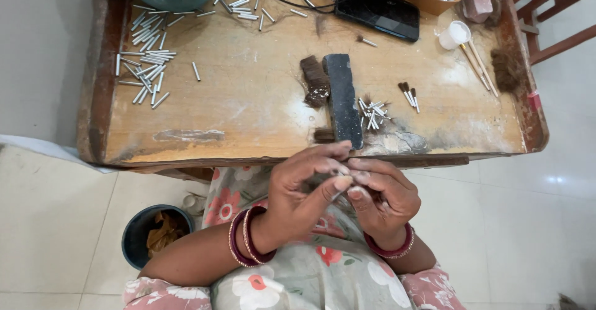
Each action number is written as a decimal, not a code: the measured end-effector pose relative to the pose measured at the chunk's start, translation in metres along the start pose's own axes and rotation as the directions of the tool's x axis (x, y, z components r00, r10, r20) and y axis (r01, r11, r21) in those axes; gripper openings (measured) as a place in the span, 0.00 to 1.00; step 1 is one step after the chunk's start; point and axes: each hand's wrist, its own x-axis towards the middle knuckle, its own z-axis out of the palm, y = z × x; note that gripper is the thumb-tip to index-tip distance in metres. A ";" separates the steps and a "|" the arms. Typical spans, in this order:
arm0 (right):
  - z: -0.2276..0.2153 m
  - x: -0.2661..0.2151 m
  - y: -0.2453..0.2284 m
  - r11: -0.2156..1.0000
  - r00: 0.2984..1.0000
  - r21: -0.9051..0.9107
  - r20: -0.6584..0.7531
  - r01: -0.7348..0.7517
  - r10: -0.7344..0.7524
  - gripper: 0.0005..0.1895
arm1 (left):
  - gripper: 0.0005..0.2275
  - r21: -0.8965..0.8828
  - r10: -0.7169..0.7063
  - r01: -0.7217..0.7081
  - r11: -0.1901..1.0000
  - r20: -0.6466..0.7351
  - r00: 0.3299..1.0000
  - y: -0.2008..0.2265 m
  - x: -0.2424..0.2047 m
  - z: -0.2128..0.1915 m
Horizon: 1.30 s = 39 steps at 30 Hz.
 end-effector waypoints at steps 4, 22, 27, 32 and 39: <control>-0.006 -0.003 -0.001 0.998 0.999 -0.039 0.005 -0.044 0.044 0.10 | 0.06 0.122 0.029 -0.040 0.992 0.090 0.996 0.006 0.001 0.005; -0.003 -0.009 0.008 0.997 0.997 -0.047 -0.052 0.053 -0.056 0.11 | 0.07 -0.375 -0.294 0.288 0.881 0.043 0.955 -0.004 -0.010 0.010; -0.010 0.008 -0.005 0.939 0.962 -0.222 0.140 0.262 -0.235 0.06 | 0.05 -0.142 -0.209 0.211 0.967 0.029 0.977 -0.011 -0.009 0.002; -0.026 0.008 -0.002 0.996 0.943 -0.057 0.323 -0.065 0.080 0.11 | 0.05 -0.100 -0.256 0.261 0.960 0.053 0.965 -0.019 -0.011 0.002; -0.060 0.043 0.047 0.740 0.979 -0.644 -0.075 -0.191 0.188 0.04 | 0.21 0.342 0.037 -0.004 0.940 -0.092 0.995 -0.018 0.031 -0.013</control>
